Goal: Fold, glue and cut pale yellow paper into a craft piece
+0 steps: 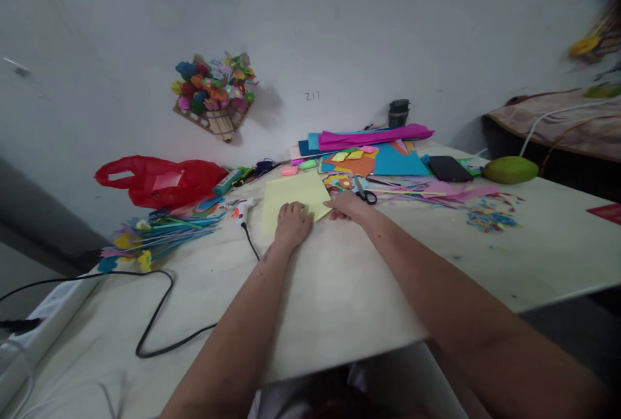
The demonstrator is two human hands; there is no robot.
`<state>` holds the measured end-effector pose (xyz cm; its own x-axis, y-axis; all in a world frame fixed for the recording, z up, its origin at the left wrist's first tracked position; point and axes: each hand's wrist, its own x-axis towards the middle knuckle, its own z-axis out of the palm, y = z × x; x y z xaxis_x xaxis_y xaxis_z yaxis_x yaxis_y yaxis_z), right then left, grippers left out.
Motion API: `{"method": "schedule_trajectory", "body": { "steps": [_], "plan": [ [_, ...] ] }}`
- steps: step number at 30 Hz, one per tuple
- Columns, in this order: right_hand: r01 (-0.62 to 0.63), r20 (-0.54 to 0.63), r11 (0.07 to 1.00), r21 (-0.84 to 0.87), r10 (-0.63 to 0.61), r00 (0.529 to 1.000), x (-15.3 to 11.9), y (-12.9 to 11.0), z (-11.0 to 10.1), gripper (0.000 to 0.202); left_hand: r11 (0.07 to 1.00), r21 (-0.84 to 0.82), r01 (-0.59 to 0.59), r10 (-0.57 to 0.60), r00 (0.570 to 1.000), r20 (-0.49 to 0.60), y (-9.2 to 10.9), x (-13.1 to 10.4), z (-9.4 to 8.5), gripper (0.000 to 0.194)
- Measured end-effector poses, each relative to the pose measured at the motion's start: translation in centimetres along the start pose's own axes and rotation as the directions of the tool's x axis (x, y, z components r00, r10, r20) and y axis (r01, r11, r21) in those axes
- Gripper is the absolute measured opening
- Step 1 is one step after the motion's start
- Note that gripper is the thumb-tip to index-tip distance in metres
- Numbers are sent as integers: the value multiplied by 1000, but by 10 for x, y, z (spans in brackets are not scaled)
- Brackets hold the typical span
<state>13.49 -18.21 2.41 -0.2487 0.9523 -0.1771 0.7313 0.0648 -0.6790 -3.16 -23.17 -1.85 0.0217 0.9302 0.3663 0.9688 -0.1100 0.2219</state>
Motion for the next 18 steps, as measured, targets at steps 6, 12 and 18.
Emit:
{"method": "schedule_trajectory", "body": {
  "steps": [6,12,18],
  "plan": [
    [-99,229,889,446,-7,974,-15,-7,4,24,1000,16,-21,21,1000,-14,-1,0,1,36],
    [-63,131,915,399,11,991,-18,-15,19,11,1000,14,-13,14,1000,-2,-1,0,1,36],
    [-61,49,959,277,49,998,-8,-16,28,13,999,23,-25,25,1000,-15,-2,1,3,34]
  ]
}}
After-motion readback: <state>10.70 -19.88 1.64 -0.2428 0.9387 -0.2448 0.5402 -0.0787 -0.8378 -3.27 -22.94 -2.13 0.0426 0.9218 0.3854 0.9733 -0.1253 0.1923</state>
